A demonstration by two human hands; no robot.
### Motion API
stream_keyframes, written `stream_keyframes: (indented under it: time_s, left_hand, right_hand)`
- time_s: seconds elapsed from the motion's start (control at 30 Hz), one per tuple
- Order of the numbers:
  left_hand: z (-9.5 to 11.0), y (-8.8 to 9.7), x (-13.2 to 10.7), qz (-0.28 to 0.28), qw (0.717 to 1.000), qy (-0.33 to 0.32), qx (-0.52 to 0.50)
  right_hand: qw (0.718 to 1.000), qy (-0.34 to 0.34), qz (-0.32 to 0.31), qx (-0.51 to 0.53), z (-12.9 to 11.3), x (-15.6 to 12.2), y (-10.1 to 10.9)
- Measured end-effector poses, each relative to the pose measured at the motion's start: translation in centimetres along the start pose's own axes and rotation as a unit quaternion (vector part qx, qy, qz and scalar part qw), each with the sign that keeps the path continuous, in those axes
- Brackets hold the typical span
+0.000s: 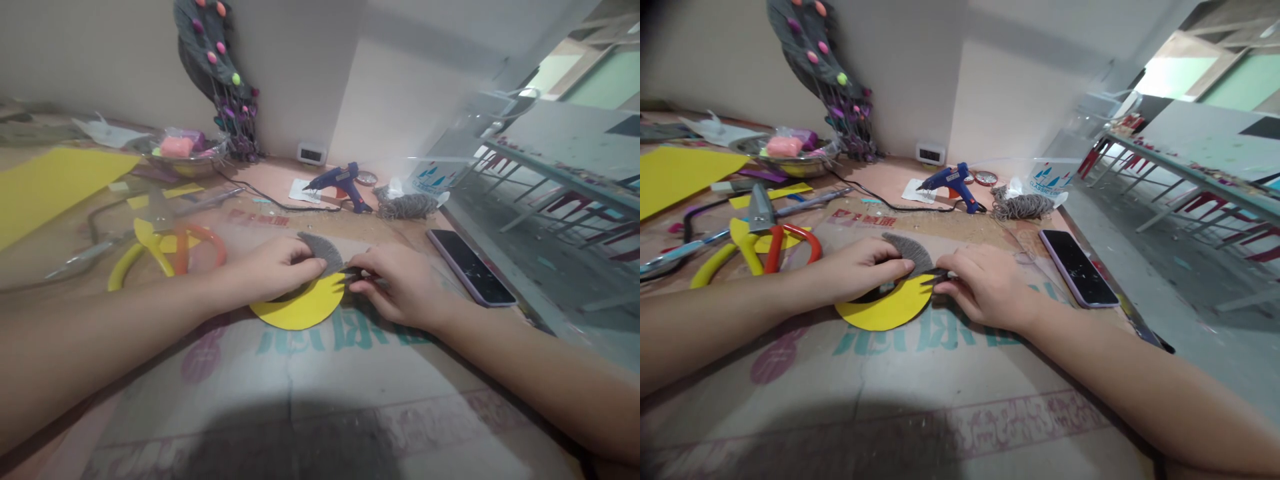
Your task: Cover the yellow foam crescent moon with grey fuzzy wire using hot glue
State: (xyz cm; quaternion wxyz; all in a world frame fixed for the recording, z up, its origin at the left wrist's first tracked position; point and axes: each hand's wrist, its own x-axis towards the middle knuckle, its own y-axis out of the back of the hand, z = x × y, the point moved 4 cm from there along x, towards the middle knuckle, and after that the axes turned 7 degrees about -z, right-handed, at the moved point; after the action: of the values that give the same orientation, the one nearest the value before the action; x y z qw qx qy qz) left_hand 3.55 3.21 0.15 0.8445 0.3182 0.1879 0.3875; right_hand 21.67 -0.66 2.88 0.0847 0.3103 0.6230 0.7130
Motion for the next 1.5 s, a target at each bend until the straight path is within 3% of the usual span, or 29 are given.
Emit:
stream_keyframes:
  time_s: [0.13, 0.83, 1.07, 1.2, 1.3, 1.5]
  left_hand:
    - [0.2, -0.1, 0.0, -0.006, 1.0, 0.007, -0.009]
    - [0.2, -0.1, -0.1, -0.013, 1.0, -0.001, -0.016]
    - [0.1, -0.2, -0.1, -0.017, 1.0, 0.011, -0.017]
    - [0.1, -0.3, 0.0, -0.025, 1.0, -0.002, -0.001]
    - [0.5, -0.6, 0.0, -0.057, 0.997, -0.044, 0.019]
    - [0.7, -0.7, -0.1, -0.047, 0.994, -0.069, 0.065]
  right_hand:
    - [0.999, -0.041, -0.005, -0.02, 0.4, 0.1, -0.3]
    - [0.998, -0.05, -0.04, -0.02, 0.5, 0.5, -0.7]
    - [0.996, -0.063, 0.018, 0.06, 0.7, -0.1, -0.3]
    - [0.965, -0.176, 0.058, 0.185, 1.4, -0.3, -0.3]
    - [0.924, -0.258, 0.029, 0.28, 1.4, 0.0, -0.7]
    - [0.903, -0.271, -0.034, 0.331, 0.5, 0.8, -1.7]
